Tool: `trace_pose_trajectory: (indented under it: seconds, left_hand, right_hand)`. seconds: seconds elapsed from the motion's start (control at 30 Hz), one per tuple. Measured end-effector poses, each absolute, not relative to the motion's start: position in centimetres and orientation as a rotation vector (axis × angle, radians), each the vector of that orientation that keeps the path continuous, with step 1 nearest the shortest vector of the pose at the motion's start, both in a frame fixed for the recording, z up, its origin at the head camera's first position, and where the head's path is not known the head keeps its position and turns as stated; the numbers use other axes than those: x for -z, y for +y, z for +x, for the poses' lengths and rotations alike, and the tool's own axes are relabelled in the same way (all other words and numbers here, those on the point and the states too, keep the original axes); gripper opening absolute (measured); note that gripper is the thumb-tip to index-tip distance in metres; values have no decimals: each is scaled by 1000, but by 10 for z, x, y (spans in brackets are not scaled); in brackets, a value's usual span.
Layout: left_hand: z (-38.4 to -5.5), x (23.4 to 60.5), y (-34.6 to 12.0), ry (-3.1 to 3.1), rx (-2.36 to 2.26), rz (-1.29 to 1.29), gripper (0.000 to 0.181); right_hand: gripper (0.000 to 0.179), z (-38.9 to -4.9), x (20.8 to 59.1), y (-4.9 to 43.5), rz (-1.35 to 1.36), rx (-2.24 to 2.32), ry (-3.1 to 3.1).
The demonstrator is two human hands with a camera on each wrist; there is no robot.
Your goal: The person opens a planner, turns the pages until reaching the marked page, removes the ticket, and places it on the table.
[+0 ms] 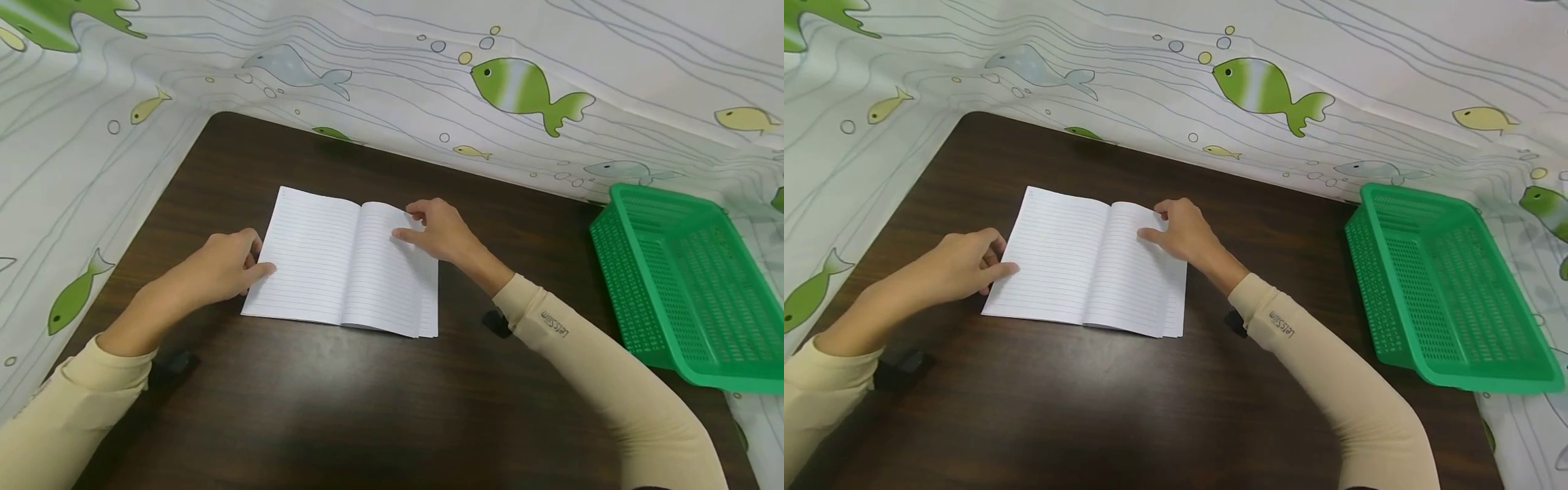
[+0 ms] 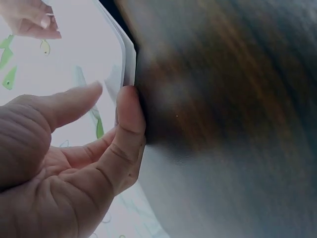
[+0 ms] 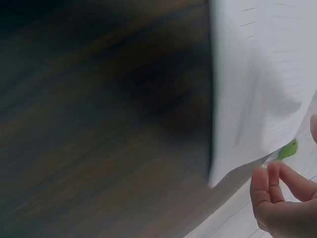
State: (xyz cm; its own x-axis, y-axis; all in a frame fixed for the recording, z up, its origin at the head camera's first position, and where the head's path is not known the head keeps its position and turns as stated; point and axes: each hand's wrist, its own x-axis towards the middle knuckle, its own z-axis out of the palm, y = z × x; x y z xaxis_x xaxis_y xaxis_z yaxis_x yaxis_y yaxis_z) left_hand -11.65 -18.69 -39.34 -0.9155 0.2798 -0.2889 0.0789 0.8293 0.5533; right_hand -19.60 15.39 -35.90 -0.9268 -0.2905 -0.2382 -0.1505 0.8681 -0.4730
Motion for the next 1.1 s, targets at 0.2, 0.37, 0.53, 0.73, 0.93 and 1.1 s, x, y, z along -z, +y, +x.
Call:
trace_pose_trajectory:
  seconds: [0.2,0.37,0.53,0.73,0.93,1.1]
  left_hand:
    - [-116,396,-187,2675,-757,327,45]
    - [-116,398,-184,2674,-761,339,47]
    - [-116,400,-187,2685,-759,332,49]
    - [-115,402,-188,2686,-753,320,51]
    - [-116,402,-186,2694,-759,322,52]
    - [-117,402,-187,2694,-755,310,52]
  right_hand:
    - [90,-195,371,181,-302,492,2739]
    - [101,-191,382,194,-316,445,2736]
    - [103,-189,386,190,-366,402,2776]
    - [97,-188,392,183,-467,281,2825]
    - [89,-186,396,182,-529,227,2867]
    - [84,-186,396,181,-550,245,2870]
